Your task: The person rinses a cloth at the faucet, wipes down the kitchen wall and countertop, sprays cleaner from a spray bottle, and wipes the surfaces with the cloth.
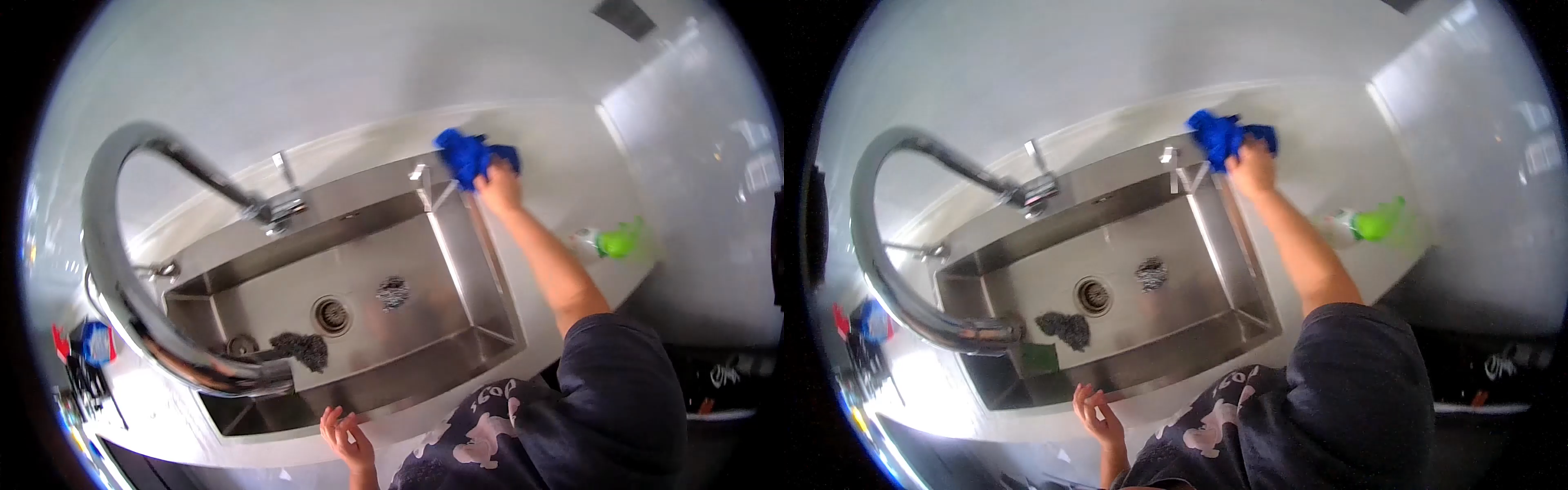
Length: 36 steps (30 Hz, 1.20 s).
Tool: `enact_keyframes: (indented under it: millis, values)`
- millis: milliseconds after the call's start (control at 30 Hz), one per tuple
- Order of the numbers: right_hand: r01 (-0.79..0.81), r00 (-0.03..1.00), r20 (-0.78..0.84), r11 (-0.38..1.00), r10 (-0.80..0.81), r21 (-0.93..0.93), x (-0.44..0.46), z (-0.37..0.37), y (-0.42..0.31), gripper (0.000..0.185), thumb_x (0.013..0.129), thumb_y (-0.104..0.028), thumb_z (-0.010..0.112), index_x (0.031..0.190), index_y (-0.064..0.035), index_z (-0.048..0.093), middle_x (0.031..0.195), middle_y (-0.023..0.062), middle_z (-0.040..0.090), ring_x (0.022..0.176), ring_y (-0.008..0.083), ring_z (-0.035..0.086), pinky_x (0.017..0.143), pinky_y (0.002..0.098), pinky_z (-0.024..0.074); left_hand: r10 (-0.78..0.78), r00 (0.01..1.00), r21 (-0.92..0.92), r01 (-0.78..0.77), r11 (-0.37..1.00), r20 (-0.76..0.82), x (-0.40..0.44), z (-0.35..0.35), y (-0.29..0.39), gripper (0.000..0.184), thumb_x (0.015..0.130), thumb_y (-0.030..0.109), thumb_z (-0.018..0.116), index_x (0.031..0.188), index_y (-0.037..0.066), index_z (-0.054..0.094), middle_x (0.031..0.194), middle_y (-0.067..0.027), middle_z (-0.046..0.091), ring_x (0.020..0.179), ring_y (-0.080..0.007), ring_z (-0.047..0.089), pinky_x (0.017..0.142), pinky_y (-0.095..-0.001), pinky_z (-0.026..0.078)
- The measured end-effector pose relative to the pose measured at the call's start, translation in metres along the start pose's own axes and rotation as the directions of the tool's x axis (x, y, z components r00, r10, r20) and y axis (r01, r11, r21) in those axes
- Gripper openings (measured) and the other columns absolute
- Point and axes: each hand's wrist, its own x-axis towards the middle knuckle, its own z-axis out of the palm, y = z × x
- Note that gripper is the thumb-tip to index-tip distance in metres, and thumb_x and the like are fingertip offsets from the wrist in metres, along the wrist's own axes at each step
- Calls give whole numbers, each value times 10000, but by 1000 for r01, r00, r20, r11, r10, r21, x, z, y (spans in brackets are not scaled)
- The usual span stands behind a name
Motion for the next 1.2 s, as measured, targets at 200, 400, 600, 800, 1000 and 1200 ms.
enact_keyframes:
  millis: [200,400,600,800,1000,1200]
  values:
    - [91,992,66,977,-105,194,-149,-59,1,435,710,-67,617,1143,-82,570,1228,152,528,1150,347,480,940,424,421,242,969,-21,-241,970,40,45,11,36,298,719,-116,474,918,71,592,1086,-130,567,1102,-366,489,919,-490,373]
    - [-65,957,278,875,-81,479,-246,-123,36,487,665,21,620,1123,-140,581,1149,149,565,1048,318,543,865,406,459,355,922,-134,-336,932,157,69,31,66,298,788,-85,468,1036,48,565,1164,-145,522,1148,-354,459,952,-474,364]
    - [-589,759,298,417,578,692,-254,-210,167,515,682,89,504,1160,-98,550,928,98,623,819,191,605,701,293,491,477,706,-418,-274,866,524,102,124,196,620,715,24,659,1277,4,398,1227,-191,474,1149,-346,455,987,-412,341]
    - [-616,724,-53,679,688,399,-250,-181,359,696,819,-324,608,1410,-151,284,1443,227,222,1317,440,187,1056,490,211,564,643,-351,-442,826,518,122,206,332,843,662,196,781,1347,28,319,1258,-190,461,1175,-361,427,997,-442,328]
    - [-767,641,-126,628,757,-130,-164,-107,405,654,879,-581,387,1421,-232,276,1455,221,216,1318,451,204,1065,545,146,468,748,-198,-427,882,471,117,251,376,586,656,239,787,1160,88,530,1152,-55,578,1166,-266,486,1053,-469,243]
    - [-630,746,-328,774,580,-63,39,-74,371,591,789,-559,502,1257,-198,491,1315,196,427,1184,407,400,975,580,279,493,759,-163,-471,867,425,117,251,382,424,651,189,783,1024,76,616,1043,-79,644,1091,-292,545,1023,-462,306]
